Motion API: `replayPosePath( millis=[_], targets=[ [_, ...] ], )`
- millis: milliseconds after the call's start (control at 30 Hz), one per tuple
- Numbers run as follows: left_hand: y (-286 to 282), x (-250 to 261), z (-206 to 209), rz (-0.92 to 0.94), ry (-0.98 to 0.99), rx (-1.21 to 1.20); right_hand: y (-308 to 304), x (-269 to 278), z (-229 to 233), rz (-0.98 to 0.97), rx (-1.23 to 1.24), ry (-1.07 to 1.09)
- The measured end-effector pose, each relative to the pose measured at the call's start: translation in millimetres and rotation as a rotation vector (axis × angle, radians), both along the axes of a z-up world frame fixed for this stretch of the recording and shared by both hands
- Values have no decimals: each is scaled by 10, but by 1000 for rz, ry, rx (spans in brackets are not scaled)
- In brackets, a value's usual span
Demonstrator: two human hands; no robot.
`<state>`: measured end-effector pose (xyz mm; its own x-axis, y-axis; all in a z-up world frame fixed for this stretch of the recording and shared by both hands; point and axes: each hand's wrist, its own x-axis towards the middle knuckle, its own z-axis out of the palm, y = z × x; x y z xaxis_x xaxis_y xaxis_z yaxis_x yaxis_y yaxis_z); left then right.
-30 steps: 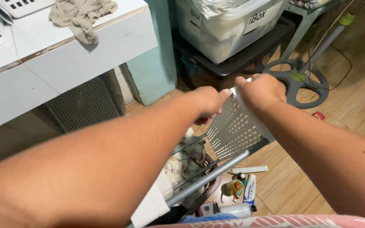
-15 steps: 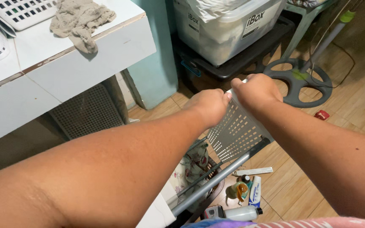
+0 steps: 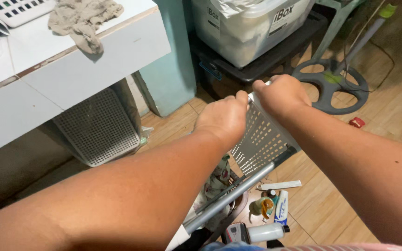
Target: The person assembles a white three-tier rolling utility cart. They remove items from the cart, detach the shelves, and then reattach the shelves to the metal frame in sequence.
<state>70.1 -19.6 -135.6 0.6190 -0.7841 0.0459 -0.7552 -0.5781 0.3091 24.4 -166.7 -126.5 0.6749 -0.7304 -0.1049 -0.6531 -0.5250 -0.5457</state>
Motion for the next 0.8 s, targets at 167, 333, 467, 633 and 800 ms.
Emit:
replayPosePath(
  millis=[167,333,467,633,800],
  targets=[
    [-225,146,-91,62,254,40,-97,1,-30,17,-66,16],
    [-311,293,-428,3,524,-115,-78,-62,-26,-22,-32,37],
    [-281,500,-279,43,793,36,-89,-161,-61,107,-58,-2],
    [-355,604,-205,57,828,117,93,-261,-23,258,-313,237],
    [-585,515,-474,-112,863,146,354,-216,-29,78,-418,197]
  ],
)
